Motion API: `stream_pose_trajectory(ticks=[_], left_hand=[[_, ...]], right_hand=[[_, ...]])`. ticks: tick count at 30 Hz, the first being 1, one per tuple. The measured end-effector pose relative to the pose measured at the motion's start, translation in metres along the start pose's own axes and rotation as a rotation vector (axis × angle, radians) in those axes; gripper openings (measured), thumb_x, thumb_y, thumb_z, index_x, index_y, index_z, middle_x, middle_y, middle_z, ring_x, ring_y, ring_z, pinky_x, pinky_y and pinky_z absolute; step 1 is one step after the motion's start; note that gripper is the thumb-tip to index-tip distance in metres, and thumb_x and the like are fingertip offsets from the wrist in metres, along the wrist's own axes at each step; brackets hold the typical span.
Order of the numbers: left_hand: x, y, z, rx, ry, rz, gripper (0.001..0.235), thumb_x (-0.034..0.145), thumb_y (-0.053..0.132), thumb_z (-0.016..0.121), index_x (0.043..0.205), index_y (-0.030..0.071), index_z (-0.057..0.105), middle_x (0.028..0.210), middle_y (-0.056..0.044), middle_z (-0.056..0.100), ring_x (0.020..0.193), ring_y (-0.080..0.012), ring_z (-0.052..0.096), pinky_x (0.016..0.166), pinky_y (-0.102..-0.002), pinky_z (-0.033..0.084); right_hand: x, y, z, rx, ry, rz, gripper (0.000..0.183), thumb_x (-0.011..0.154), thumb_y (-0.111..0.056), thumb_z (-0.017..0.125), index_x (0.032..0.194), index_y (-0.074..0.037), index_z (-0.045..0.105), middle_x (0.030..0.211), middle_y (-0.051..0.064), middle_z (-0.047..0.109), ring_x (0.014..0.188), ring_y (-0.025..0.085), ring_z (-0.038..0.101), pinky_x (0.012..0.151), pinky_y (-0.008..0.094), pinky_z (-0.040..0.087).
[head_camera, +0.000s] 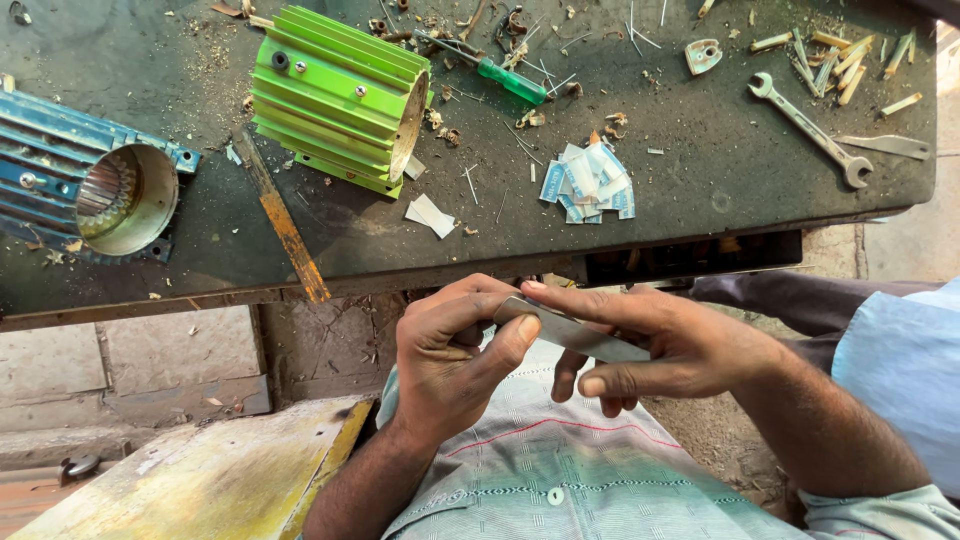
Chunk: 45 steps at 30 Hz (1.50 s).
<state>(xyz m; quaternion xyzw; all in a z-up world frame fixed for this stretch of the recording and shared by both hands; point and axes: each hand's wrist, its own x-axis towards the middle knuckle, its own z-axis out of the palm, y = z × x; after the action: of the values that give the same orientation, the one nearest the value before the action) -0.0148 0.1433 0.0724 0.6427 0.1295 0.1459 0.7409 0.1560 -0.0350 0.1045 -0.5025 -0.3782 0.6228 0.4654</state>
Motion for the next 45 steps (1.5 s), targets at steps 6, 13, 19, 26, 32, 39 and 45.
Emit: stream_pose_trajectory(ticks=[6,13,19,26,32,39,45], left_hand=[[0.001,0.000,0.003,-0.024,-0.004,0.036,0.008,0.095,0.002,0.071,0.101,0.000,0.076,0.095,-0.004,0.072,0.072,-0.0014,0.056,0.056,-0.020,0.039],[0.003,0.003,0.000,-0.152,-0.089,-0.088,0.013,0.096,0.005,0.073,0.106,-0.002,0.077,0.101,-0.005,0.072,0.083,-0.0047,0.060,0.067,-0.021,0.046],[0.006,0.009,-0.006,-0.107,-0.140,-0.074,0.021,0.095,0.006,0.078,0.112,-0.003,0.073,0.102,-0.006,0.069,0.089,-0.0097,0.064,0.074,-0.025,0.053],[0.004,0.014,0.006,0.235,0.031,0.091,0.017,0.098,0.005,0.073,0.115,-0.001,0.073,0.104,-0.008,0.074,0.088,-0.0114,0.072,0.076,-0.026,0.059],[0.003,0.020,0.015,0.368,0.056,0.222,0.018,0.093,0.002,0.077,0.110,0.002,0.070,0.101,-0.009,0.074,0.085,-0.0144,0.073,0.076,-0.027,0.060],[0.004,0.023,0.017,0.387,0.020,0.247,0.018,0.092,0.001,0.077,0.108,0.003,0.070,0.101,-0.009,0.075,0.086,-0.0160,0.075,0.076,-0.028,0.061],[0.006,0.035,0.014,0.394,-0.062,0.252,0.018,0.091,0.002,0.076,0.108,0.002,0.069,0.098,-0.009,0.073,0.088,-0.0155,0.075,0.078,-0.028,0.062]], right_hand=[[-0.005,0.002,0.010,-0.575,0.162,-0.230,0.085,0.093,-0.021,0.078,0.163,-0.015,0.031,0.095,0.007,0.081,0.070,0.013,0.078,0.061,0.031,0.062],[-0.008,-0.004,0.013,-1.252,0.189,-0.078,0.081,0.088,-0.039,0.077,0.155,-0.015,0.039,0.063,0.004,0.066,0.042,0.023,0.060,0.034,0.043,0.047],[-0.007,0.008,0.010,-1.040,0.352,-0.215,0.065,0.101,-0.017,0.060,0.159,-0.009,0.033,0.081,0.003,0.073,0.050,0.012,0.060,0.043,0.029,0.047],[0.003,0.036,0.020,0.167,0.587,-0.104,0.032,0.106,-0.017,0.056,0.128,0.005,0.065,0.065,0.003,0.062,0.048,0.004,0.048,0.043,0.021,0.038],[0.011,0.047,0.033,0.390,0.632,-0.263,0.024,0.099,-0.012,0.070,0.110,0.009,0.067,0.067,0.001,0.057,0.052,0.004,0.046,0.044,0.022,0.035],[0.008,0.048,0.038,0.338,0.693,-0.279,0.014,0.095,-0.003,0.074,0.102,0.009,0.071,0.067,0.000,0.058,0.056,0.002,0.048,0.049,0.020,0.036],[0.005,0.043,0.045,0.106,0.750,-0.398,0.008,0.095,0.003,0.070,0.102,0.006,0.070,0.091,0.006,0.072,0.083,0.008,0.067,0.073,0.025,0.056]])
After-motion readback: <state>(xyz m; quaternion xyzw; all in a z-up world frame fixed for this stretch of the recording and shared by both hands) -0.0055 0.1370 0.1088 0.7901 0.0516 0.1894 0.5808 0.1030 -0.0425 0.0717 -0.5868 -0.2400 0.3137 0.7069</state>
